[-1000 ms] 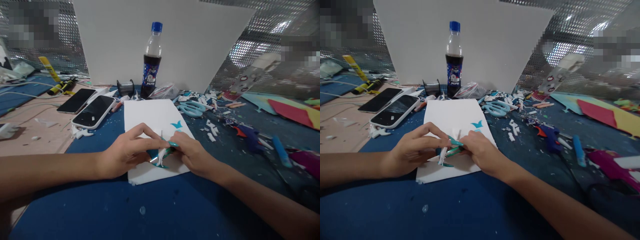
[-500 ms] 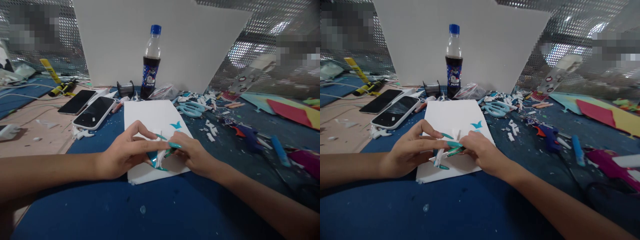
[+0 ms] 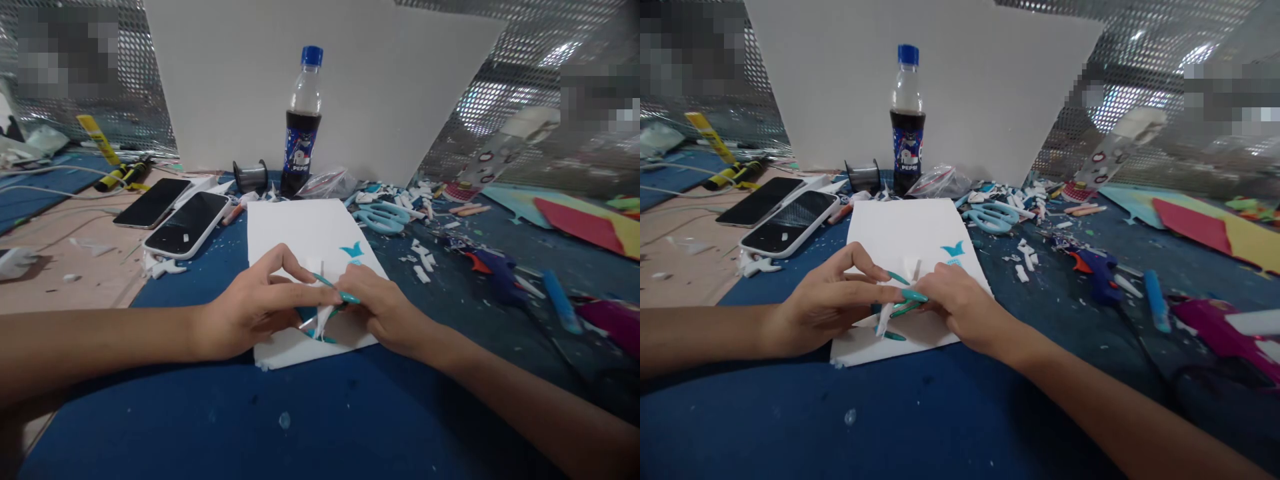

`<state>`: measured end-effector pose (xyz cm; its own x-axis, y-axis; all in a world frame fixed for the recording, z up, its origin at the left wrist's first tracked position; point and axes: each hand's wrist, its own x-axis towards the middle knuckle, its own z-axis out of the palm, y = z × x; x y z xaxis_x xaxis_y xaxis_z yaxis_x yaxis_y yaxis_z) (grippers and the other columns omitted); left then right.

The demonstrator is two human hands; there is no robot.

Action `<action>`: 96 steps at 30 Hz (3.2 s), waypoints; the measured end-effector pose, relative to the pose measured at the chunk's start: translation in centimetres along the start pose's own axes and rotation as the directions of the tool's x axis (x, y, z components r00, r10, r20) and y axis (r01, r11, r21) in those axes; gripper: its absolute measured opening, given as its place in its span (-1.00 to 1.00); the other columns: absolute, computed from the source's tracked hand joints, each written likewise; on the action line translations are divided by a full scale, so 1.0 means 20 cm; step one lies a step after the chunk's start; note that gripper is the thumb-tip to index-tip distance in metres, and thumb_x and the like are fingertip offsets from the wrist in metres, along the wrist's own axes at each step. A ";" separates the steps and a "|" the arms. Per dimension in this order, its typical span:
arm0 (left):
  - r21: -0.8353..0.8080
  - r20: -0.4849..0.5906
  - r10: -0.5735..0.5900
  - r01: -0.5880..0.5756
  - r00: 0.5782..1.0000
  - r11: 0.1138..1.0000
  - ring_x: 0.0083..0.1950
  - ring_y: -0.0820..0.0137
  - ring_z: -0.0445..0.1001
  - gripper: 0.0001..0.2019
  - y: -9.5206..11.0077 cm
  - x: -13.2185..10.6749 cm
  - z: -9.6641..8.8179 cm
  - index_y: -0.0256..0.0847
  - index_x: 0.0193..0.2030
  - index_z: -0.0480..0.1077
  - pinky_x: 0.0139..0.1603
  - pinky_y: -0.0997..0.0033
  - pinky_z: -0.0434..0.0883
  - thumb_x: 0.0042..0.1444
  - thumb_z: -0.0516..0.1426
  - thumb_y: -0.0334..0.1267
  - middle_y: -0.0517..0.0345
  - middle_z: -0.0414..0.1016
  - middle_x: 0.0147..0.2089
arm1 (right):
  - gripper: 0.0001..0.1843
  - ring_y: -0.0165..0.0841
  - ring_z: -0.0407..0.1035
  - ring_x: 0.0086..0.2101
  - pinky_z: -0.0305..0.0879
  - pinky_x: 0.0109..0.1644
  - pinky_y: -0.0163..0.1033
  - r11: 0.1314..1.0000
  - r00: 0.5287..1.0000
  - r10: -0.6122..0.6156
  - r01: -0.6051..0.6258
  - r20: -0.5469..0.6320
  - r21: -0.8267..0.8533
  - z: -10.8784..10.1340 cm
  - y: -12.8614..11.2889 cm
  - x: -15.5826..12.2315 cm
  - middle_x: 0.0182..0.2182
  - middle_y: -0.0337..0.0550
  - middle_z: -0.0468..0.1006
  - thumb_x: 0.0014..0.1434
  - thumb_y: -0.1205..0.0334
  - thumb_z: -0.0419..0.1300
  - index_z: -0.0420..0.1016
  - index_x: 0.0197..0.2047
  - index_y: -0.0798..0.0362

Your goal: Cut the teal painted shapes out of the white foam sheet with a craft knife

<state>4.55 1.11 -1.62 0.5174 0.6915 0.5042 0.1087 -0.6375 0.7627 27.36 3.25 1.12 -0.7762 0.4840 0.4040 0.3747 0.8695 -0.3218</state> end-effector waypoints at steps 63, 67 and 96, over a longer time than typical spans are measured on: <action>0.028 0.014 0.150 -0.150 0.989 0.988 0.10 0.33 0.33 -0.52 0.09 0.04 -0.08 -0.17 0.20 0.15 0.12 0.43 0.36 0.17 0.17 -0.31 -0.02 0.28 0.07 | -0.85 -0.40 0.16 -0.47 0.10 -0.42 -0.31 0.994 0.980 -0.052 0.033 -0.190 -0.100 0.00 0.02 0.01 -0.51 -0.23 0.27 0.27 0.42 -0.03 0.22 -0.33 0.03; -0.003 0.013 0.156 -0.156 0.988 0.988 0.08 0.33 0.32 -0.53 0.08 0.04 -0.08 -0.17 0.19 0.17 0.11 0.39 0.34 0.15 0.17 -0.36 -0.01 0.27 0.04 | -0.83 -0.41 0.15 -0.49 0.08 -0.44 -0.33 0.993 0.980 -0.037 0.015 -0.195 -0.113 -0.01 0.02 0.00 -0.54 -0.25 0.24 0.26 0.43 -0.03 0.21 -0.37 0.04; -0.036 0.002 -0.091 0.091 0.996 0.995 -0.07 0.19 0.50 -0.67 0.08 0.06 -0.07 -0.28 -0.14 0.31 -0.05 0.14 0.53 -0.02 0.30 -0.28 -0.07 0.47 -0.09 | -0.86 -0.36 0.17 -0.48 0.10 -0.42 -0.27 0.986 0.994 -0.016 -0.003 -0.109 -0.164 0.00 0.02 -0.01 -0.52 -0.23 0.27 0.31 0.35 -0.07 0.20 -0.31 0.02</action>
<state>4.15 1.45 0.88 0.5067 0.7458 0.4324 0.1245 -0.5596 0.8193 27.61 3.60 0.92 -0.7219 0.4782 0.5002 0.4549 0.8726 -0.1778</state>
